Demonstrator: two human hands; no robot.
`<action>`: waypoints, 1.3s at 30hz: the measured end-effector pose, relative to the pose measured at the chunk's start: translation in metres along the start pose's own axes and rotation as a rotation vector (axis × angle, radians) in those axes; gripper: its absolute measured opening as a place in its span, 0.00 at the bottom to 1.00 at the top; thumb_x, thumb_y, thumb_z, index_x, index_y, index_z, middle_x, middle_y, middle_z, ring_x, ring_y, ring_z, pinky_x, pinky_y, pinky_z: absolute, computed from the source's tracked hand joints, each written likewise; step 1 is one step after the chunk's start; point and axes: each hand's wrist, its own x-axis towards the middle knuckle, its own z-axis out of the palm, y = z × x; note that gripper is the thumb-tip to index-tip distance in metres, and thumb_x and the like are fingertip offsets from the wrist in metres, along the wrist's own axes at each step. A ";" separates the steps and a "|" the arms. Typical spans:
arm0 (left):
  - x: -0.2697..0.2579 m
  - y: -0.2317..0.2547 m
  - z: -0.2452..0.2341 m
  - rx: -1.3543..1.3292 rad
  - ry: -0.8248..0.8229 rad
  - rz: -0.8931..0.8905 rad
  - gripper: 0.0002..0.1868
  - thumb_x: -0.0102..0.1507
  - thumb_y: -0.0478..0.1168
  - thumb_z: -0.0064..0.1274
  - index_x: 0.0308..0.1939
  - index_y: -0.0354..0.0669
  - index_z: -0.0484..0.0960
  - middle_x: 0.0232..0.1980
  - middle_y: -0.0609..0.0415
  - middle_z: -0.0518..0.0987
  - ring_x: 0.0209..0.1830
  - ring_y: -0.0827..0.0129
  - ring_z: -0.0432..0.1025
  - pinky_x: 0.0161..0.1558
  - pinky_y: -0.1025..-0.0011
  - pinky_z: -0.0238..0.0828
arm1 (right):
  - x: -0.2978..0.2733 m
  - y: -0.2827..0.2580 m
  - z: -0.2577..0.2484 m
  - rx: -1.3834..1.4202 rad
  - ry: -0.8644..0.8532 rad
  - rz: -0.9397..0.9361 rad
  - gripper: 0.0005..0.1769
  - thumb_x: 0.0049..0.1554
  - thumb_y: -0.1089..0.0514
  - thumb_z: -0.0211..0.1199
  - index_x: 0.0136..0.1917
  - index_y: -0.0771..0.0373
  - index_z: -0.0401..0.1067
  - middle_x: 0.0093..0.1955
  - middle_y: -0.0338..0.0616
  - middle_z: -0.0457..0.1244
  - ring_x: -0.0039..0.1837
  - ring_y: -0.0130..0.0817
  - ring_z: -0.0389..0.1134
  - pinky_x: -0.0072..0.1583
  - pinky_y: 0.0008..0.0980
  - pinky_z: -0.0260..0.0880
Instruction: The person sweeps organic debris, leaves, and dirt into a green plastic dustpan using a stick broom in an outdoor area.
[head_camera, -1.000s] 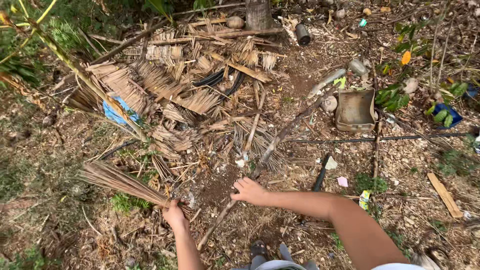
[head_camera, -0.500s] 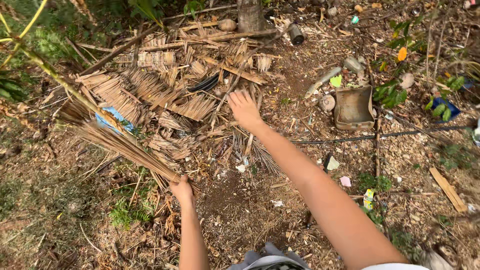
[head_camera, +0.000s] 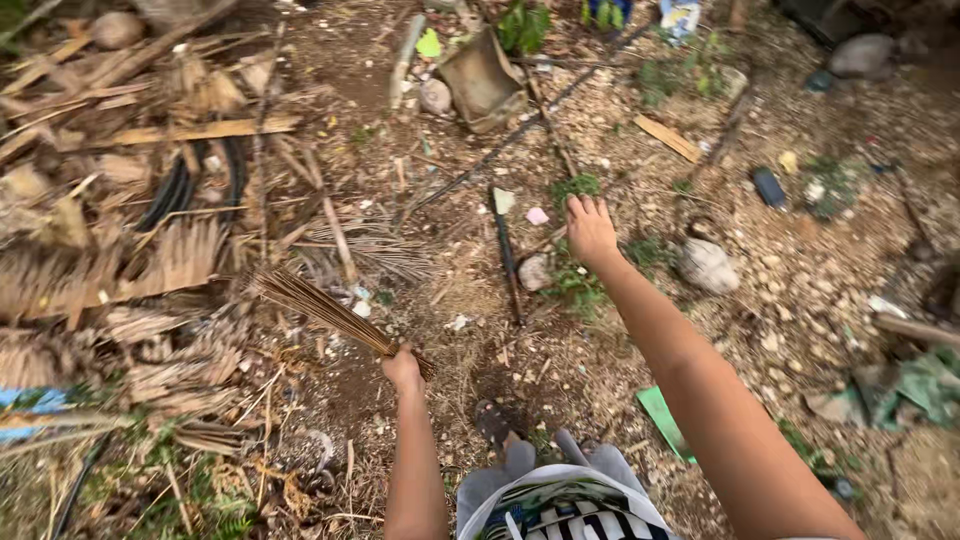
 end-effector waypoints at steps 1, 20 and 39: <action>-0.016 -0.013 0.013 0.018 -0.051 -0.061 0.17 0.65 0.28 0.52 0.57 0.24 0.72 0.40 0.46 0.76 0.31 0.62 0.71 0.30 0.63 0.68 | -0.034 0.029 -0.003 -0.085 -0.059 0.062 0.20 0.62 0.57 0.54 0.65 0.65 0.68 0.69 0.46 0.57 0.72 0.44 0.56 0.72 0.48 0.55; -0.280 -0.149 0.190 0.452 -0.865 0.013 0.11 0.60 0.25 0.52 0.45 0.30 0.71 0.39 0.46 0.77 0.32 0.62 0.74 0.37 0.62 0.71 | -0.492 0.174 -0.084 -0.077 -0.314 0.934 0.34 0.54 0.60 0.53 0.74 0.65 0.59 0.74 0.46 0.53 0.75 0.43 0.53 0.70 0.46 0.54; -0.307 -0.194 0.236 1.062 -1.123 0.135 0.12 0.63 0.30 0.53 0.49 0.35 0.72 0.40 0.47 0.78 0.30 0.68 0.71 0.31 0.67 0.69 | -0.563 0.110 -0.031 0.287 -0.329 1.617 0.39 0.50 0.58 0.65 0.73 0.62 0.57 0.76 0.46 0.52 0.74 0.48 0.55 0.69 0.51 0.61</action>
